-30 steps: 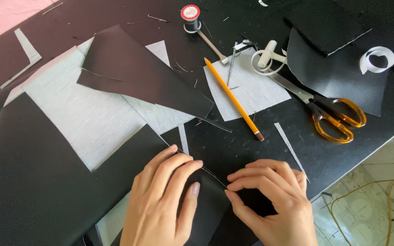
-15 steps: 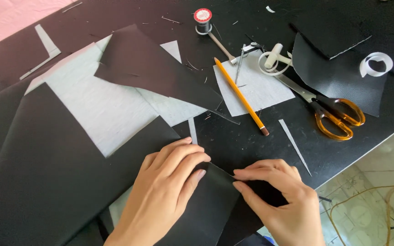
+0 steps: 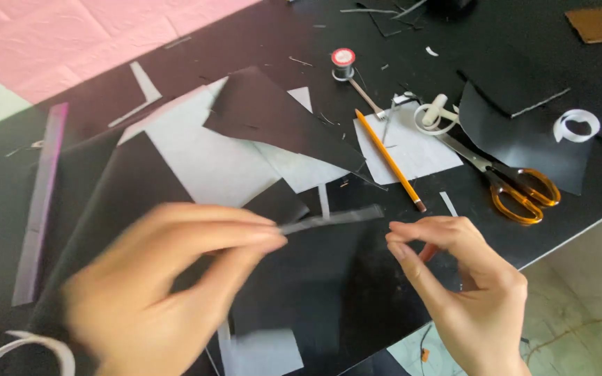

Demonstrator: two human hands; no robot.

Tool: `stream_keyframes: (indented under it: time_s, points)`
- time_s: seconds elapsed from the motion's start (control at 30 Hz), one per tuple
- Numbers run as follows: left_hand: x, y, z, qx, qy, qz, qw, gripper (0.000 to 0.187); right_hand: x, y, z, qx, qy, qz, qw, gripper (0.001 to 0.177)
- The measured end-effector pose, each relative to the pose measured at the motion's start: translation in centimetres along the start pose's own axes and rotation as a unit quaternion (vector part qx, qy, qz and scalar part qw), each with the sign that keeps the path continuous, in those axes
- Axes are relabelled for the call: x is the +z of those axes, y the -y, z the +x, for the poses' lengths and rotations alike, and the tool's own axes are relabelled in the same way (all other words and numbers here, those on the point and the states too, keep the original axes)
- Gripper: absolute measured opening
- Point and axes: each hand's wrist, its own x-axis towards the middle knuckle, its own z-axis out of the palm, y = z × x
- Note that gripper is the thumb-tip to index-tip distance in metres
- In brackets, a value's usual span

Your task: The person is constructing a bag component by cutting black material to size, applying double-sided tape to the edges, and folding it into shape.

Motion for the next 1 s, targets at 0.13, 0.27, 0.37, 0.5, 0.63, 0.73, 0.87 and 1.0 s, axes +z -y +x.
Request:
stream_keyframes:
  time_s: [0.13, 0.27, 0.37, 0.5, 0.63, 0.73, 0.87, 1.0]
  points:
    - [-10.8, 9.5, -10.2, 0.064, 0.645, 0.207, 0.733, 0.016, -0.4, 1.0, 0.1, 0.098, 0.03, 0.019, 0.995, 0.014]
    - [-6.3, -5.5, -5.0, 0.306, 0.129, 0.41, 0.849, 0.03, -1.1, -0.3, -0.7, 0.1, 0.11, -0.023, 0.989, 0.02]
    - [0.6, -6.2, -6.6, 0.159, 0.027, 0.32, 0.934, 0.026, -1.1, -2.0, -1.5, 0.044, 0.138, -0.045, 0.988, 0.019]
    - [6.8, -5.0, -13.0, 0.041, 0.042, 0.226, 0.972, 0.007, -1.2, -3.0, -3.0, 0.171, 0.186, -0.129, 0.959, 0.023]
    - [8.2, -5.0, -14.4, -0.049, 0.061, 0.188, 0.979, 0.014, -1.7, -4.2, -4.2, 0.042, 0.151, -0.118, 0.98, 0.02]
    - [7.9, -4.5, -13.4, -0.065, 0.032, 0.23, 0.971, 0.025, -1.5, -4.7, -4.4, -0.06, 0.152, -0.114, 0.98, 0.021]
    - [8.2, -2.9, -13.3, -0.128, 0.13, 0.214, 0.96, 0.035, -1.4, -5.3, -4.8, -0.127, 0.16, -0.128, 0.97, 0.023]
    - [8.7, -2.3, -14.0, -0.096, 0.129, 0.219, 0.962, 0.035, -1.4, -5.6, -4.9, -0.124, 0.166, -0.135, 0.969, 0.024]
